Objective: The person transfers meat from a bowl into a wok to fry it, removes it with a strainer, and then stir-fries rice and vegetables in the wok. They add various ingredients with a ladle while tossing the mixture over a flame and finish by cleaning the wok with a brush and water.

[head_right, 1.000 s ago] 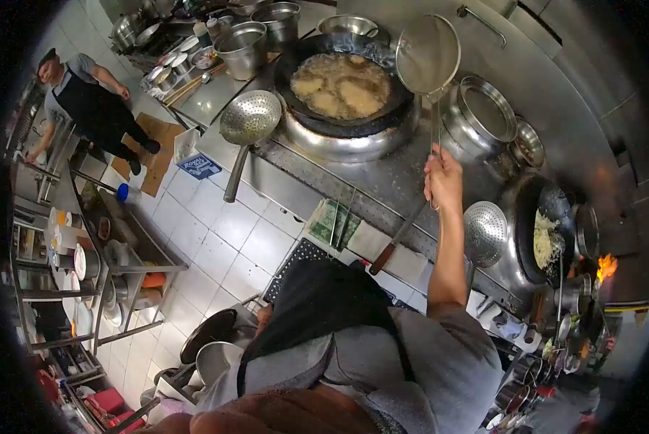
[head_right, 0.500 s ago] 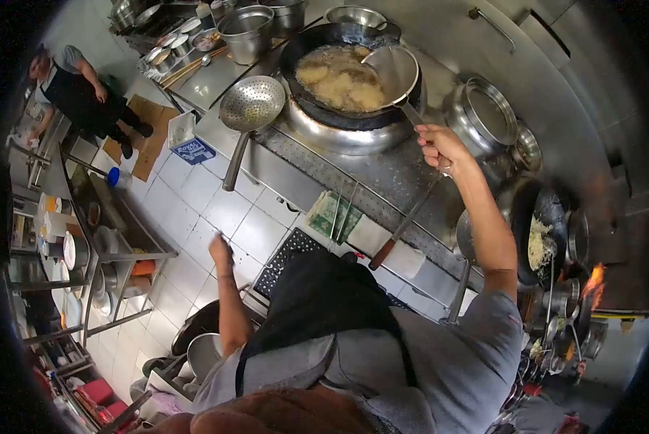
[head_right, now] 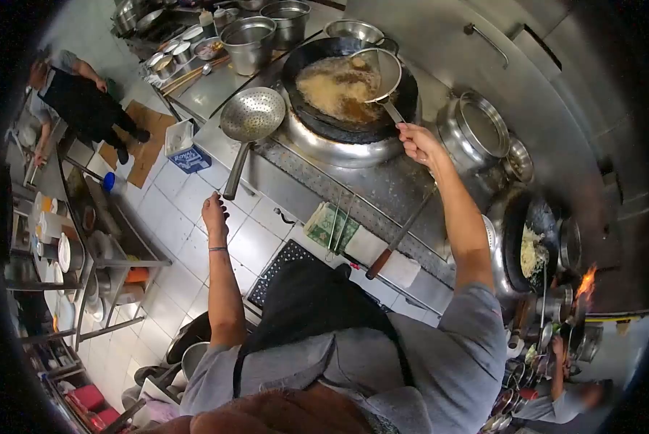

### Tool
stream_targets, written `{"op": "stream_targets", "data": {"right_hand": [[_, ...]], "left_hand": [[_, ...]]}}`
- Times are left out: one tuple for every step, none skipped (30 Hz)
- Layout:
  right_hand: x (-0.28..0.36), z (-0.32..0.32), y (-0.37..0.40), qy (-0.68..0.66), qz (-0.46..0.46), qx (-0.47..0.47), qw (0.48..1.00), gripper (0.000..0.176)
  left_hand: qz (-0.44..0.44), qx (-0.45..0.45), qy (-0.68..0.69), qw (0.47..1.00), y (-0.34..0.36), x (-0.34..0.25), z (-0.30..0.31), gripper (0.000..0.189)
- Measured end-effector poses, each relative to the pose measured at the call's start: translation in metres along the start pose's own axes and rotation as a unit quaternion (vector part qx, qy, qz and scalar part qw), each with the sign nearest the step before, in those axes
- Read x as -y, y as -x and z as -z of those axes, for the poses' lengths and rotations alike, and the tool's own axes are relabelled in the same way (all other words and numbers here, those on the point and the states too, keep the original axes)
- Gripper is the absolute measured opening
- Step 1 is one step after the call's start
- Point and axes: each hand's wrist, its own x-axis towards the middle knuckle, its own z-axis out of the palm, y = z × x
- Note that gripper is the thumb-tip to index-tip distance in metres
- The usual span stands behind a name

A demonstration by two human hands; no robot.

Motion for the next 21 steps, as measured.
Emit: {"op": "stream_targets", "data": {"right_hand": [[-0.004, 0.006, 0.001, 0.026, 0.004, 0.004, 1.000, 0.032], [-0.007, 0.015, 0.003, 0.053, 0.010, 0.010, 0.998, 0.034], [-0.007, 0.022, 0.001, 0.081, 0.016, 0.017, 0.996, 0.036], [-0.007, 0.023, 0.005, 0.090, 0.009, 0.018, 0.996, 0.038], [-0.006, 0.022, 0.005, 0.093, 0.011, 0.022, 0.995, 0.038], [-0.006, 0.021, 0.006, 0.095, 0.014, 0.024, 0.995, 0.038], [-0.007, 0.019, 0.007, 0.095, 0.017, 0.026, 0.995, 0.038], [-0.008, 0.018, 0.010, 0.085, 0.008, 0.026, 0.996, 0.039], [-0.009, 0.016, 0.013, 0.073, 0.001, 0.027, 0.997, 0.039], [-0.006, 0.013, 0.014, 0.062, -0.003, 0.029, 0.998, 0.039], [-0.004, 0.007, 0.019, 0.045, -0.017, 0.040, 0.998, 0.039], [-0.007, 0.000, 0.027, 0.028, -0.030, 0.049, 0.998, 0.039], [-0.010, -0.006, 0.035, 0.010, -0.045, 0.057, 0.997, 0.039], [-0.013, -0.008, 0.038, -0.034, -0.066, 0.077, 0.994, 0.034], [-0.018, -0.011, 0.039, -0.070, -0.072, 0.091, 0.991, 0.033], [-0.025, -0.014, 0.037, -0.107, -0.079, 0.106, 0.985, 0.031], [-0.030, -0.022, 0.040, -0.143, -0.086, 0.121, 0.979, 0.030], [-0.033, -0.031, 0.044, -0.169, -0.088, 0.111, 0.975, 0.027], [-0.038, -0.035, 0.042, -0.176, -0.082, 0.124, 0.973, 0.027], [-0.044, -0.037, 0.038, -0.184, -0.074, 0.137, 0.970, 0.027], [-0.049, -0.039, 0.036, -0.192, -0.068, 0.149, 0.968, 0.028]], "left_hand": [[0.011, 0.006, 0.003, 1.000, 0.002, 0.001, 0.002, 0.028], [0.020, 0.010, 0.008, 1.000, 0.004, 0.000, 0.005, 0.029], [0.029, 0.013, 0.014, 0.999, 0.005, -0.002, 0.006, 0.030], [0.037, 0.019, 0.030, 0.999, 0.006, -0.002, 0.008, 0.036], [0.052, 0.033, 0.061, 0.996, 0.011, -0.010, 0.005, 0.038], [0.067, 0.049, 0.091, 0.992, 0.015, -0.019, -0.001, 0.041], [0.080, 0.065, 0.120, 0.987, 0.015, -0.026, -0.007, 0.043], [0.084, 0.101, 0.117, 0.984, 0.010, -0.028, -0.009, 0.045], [0.105, 0.134, 0.111, 0.979, 0.007, -0.029, -0.011, 0.043], [0.122, 0.167, 0.109, 0.972, 0.003, -0.032, -0.017, 0.040], [0.138, 0.200, 0.106, 0.964, -0.002, -0.035, -0.022, 0.038], [0.141, 0.218, 0.094, 0.961, -0.007, -0.032, -0.026, 0.034], [0.154, 0.235, 0.104, 0.954, -0.010, -0.031, -0.031, 0.033], [0.169, 0.252, 0.114, 0.946, -0.013, -0.029, -0.036, 0.033], [0.183, 0.269, 0.124, 0.937, -0.016, -0.027, -0.041, 0.032], [0.206, 0.263, 0.132, 0.933, -0.013, -0.031, -0.049, 0.028], [0.230, 0.276, 0.149, 0.921, -0.013, -0.031, -0.056, 0.026], [0.254, 0.288, 0.166, 0.908, -0.014, -0.032, -0.064, 0.023], [0.275, 0.301, 0.183, 0.895, -0.017, -0.032, -0.070, 0.021], [0.272, 0.314, 0.169, 0.894, -0.019, -0.032, -0.074, 0.012], [0.271, 0.325, 0.167, 0.890, -0.018, -0.029, -0.077, 0.010]]}}
